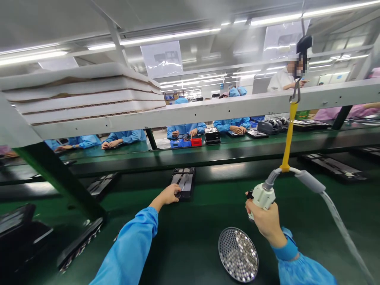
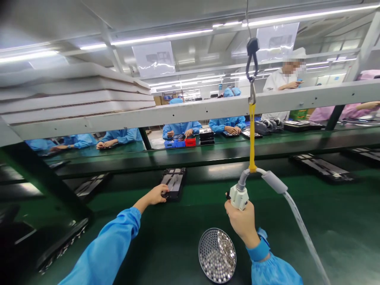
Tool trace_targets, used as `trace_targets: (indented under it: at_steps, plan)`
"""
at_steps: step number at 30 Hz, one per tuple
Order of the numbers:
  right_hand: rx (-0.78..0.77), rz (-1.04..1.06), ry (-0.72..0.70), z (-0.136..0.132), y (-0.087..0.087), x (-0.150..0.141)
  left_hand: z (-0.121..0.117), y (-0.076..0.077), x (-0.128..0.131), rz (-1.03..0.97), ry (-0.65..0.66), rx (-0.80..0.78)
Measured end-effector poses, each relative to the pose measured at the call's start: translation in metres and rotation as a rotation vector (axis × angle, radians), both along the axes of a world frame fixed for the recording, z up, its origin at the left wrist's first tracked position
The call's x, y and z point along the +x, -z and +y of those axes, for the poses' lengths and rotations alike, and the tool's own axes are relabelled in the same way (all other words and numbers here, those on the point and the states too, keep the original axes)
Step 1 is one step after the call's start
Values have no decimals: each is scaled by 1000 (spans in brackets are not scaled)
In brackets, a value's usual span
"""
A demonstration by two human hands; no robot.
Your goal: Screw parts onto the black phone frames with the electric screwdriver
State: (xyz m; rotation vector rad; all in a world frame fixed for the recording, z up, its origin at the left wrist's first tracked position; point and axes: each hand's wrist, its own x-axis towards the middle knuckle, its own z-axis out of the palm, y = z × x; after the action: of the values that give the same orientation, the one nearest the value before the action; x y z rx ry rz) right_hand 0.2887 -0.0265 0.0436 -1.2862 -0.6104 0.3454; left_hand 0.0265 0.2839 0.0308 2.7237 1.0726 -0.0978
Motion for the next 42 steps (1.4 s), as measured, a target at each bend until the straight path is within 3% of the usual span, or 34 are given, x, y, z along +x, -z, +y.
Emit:
trace_targets:
  at_steps: [9, 14, 20, 25, 31, 34, 39, 42]
  plan:
    - [-7, -7, 14, 0, -3, 0, -5, -10, -1, 102, 128, -29]
    - [-23, -2, 14, 1, -3, -1, 5, -20, -1, 171, 196, -55]
    - [-26, 2, 7, 2, -4, -1, 0, -32, -3, 214, 160, -7]
    - [-34, -9, 8, 4, -1, 3, -41, -30, 2, 199, 32, 103]
    - [-23, -39, 11, 7, 6, 9, -146, -8, 0, 160, 128, 128]
    - [7, -68, 17, 7, 5, 13, -183, 10, -5, 151, 140, 126]
    - [41, -68, -15, 0, 2, 18, -199, 31, -7, 22, 194, 421]
    - [48, -41, -53, -6, -2, 21, -198, 39, -7, -24, 203, 382]
